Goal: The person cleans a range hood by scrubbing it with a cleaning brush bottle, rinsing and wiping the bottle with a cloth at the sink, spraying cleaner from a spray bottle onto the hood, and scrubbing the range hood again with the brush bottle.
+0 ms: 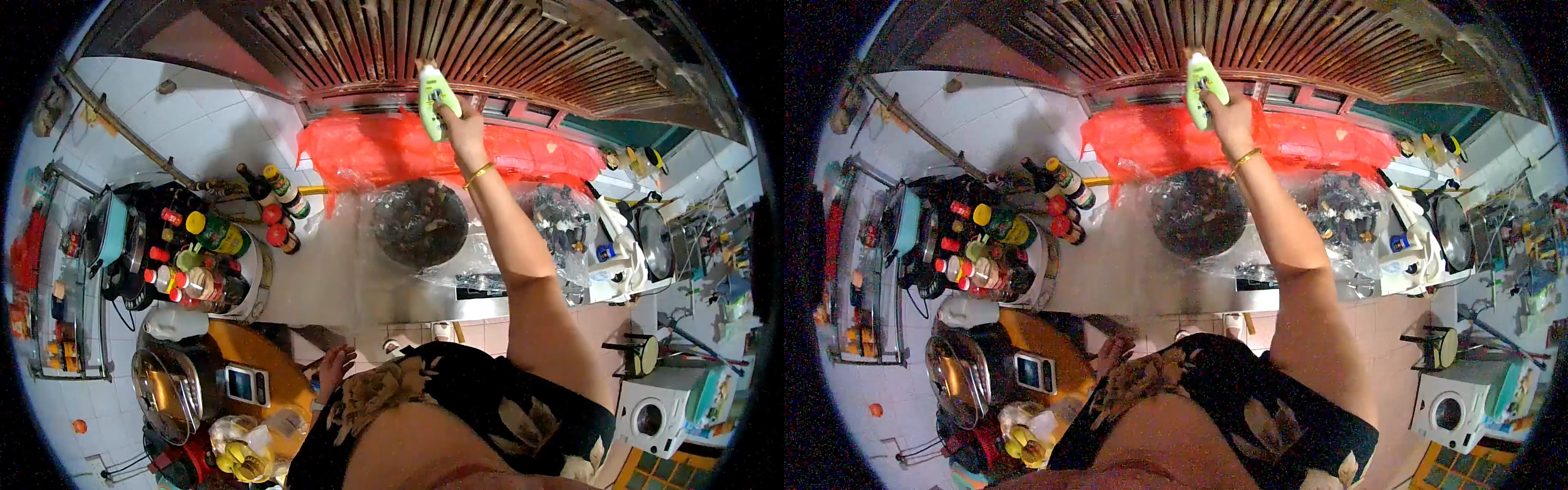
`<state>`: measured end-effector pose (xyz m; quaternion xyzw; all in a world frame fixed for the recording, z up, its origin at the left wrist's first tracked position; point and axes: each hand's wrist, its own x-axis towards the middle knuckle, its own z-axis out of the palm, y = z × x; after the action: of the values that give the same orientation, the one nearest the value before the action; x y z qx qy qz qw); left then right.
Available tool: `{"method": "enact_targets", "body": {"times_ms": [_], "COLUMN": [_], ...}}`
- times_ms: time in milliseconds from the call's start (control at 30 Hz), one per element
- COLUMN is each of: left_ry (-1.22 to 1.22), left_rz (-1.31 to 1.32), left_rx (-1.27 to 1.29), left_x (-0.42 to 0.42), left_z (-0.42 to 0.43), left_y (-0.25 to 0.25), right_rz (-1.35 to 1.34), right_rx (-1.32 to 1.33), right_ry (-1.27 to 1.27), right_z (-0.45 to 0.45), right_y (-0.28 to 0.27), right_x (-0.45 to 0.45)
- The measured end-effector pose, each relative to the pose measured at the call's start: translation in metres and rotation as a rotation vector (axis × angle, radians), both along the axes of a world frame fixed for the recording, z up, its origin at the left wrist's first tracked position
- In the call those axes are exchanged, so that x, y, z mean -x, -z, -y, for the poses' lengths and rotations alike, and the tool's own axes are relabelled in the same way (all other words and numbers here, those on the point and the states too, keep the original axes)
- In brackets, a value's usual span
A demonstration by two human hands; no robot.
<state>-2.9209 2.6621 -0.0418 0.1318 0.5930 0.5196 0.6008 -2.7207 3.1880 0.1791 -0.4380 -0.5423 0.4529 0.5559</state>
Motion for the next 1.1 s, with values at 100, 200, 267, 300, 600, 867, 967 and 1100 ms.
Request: {"method": "enact_targets", "body": {"times_ms": [100,200,267,300,600,867,967,1100], "left_ry": [0.030,0.060,0.077,0.080,0.126,0.096,0.028,-0.019], "left_rz": [0.039,0.041,0.025,0.019,-0.049,-0.080,-0.052,-0.020], "left_rx": [-0.095,-0.117,-0.070,-0.134,-0.122,-0.101,-0.066,-0.040], "left_x": [0.011,0.014,0.013,0.012,0.021,0.021,0.023,0.021], "left_z": [-0.002,-0.013,-0.023,-0.027,-0.018,-0.026,-0.013,-0.003], "left_y": [0.016,0.034,0.034,0.030,0.015,-0.018,0.004,0.006], "right_rz": [0.133,0.179,0.264,0.245,-0.053,-0.061,-0.207,-0.274], "right_rx": [-0.412,-0.781,-0.851,-0.808,-0.761,-0.583,-0.557,-0.475], "right_ry": [0.032,0.088,0.167,0.178,0.359,0.184,0.177,-0.042], "right_z": [0.065,0.092,0.107,0.103,0.066,0.100,0.109,0.136], "right_y": [-0.091,-0.152,-0.184,-0.186,-0.155,-0.173,-0.178,-0.189], "right_x": [0.000,0.003,-0.001,-0.007,-0.057,-0.003,0.003,0.070]}}
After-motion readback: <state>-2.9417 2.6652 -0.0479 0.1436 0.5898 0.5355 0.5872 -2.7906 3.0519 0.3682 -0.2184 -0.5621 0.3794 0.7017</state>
